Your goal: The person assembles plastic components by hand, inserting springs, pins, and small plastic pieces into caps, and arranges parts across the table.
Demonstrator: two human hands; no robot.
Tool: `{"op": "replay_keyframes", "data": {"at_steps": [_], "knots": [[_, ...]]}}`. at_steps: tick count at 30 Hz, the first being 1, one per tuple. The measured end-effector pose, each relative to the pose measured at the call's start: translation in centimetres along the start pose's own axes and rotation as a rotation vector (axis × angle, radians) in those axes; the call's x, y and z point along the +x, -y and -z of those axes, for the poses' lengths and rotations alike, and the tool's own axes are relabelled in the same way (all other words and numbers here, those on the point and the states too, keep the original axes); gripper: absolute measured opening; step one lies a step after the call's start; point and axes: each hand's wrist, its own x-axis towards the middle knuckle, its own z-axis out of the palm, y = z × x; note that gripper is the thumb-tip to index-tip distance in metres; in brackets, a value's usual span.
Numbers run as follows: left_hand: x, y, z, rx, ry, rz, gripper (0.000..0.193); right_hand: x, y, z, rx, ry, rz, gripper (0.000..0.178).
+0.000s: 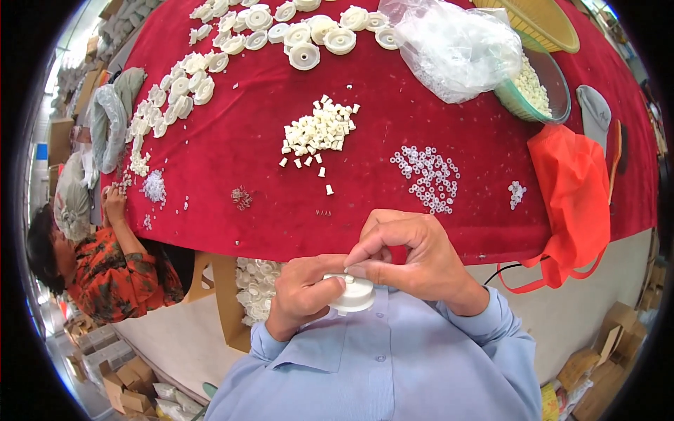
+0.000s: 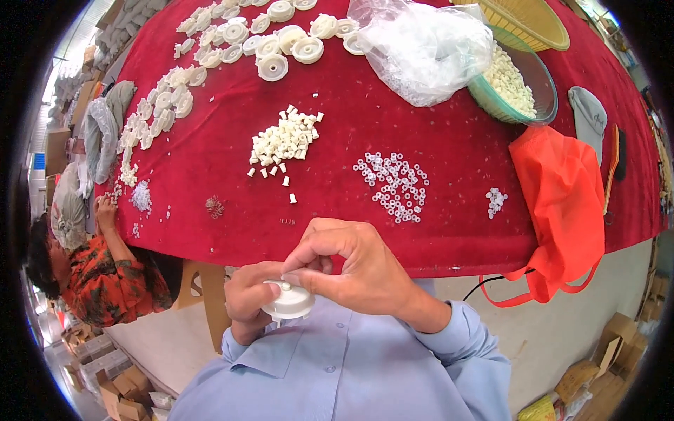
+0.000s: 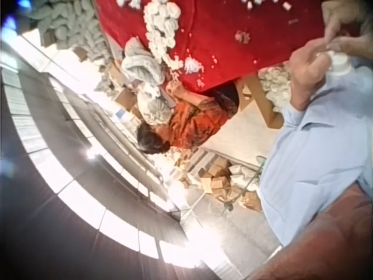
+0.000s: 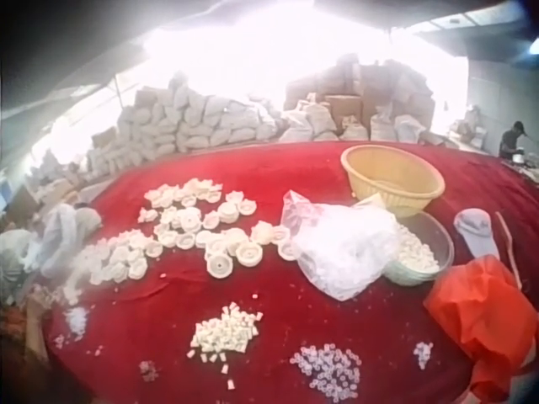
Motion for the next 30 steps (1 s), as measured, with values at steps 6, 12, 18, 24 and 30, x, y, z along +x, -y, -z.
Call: {"op": "replay_keyframes", "data": {"at_steps": [6, 12, 18, 24, 30], "knots": [[0.5, -0.3, 0.0, 0.024, -0.097, -0.189, 0.026, -0.3, 0.6, -0.2, -0.007, 0.020, -0.037, 0.017], [-0.3, 0.3, 0.2, -0.072, 0.121, 0.057, 0.029, -0.6, 0.8, -0.2, -0.029, 0.043, -0.052, 0.018], [-0.5, -0.2, 0.1, -0.154, 0.047, 0.127, 0.033, -0.7, 1.3, -0.6, -0.021, 0.017, -0.094, 0.015], [-0.3, -0.3, -0.1, -0.167, -0.163, -0.143, 0.031, -0.6, 1.3, -0.8, 0.029, 0.034, -0.152, 0.012], [-0.4, -0.1, 0.1, -0.225, -0.179, -0.168, 0.017, -0.7, 1.0, -0.6, 0.198, 0.106, -0.263, 0.010]]}}
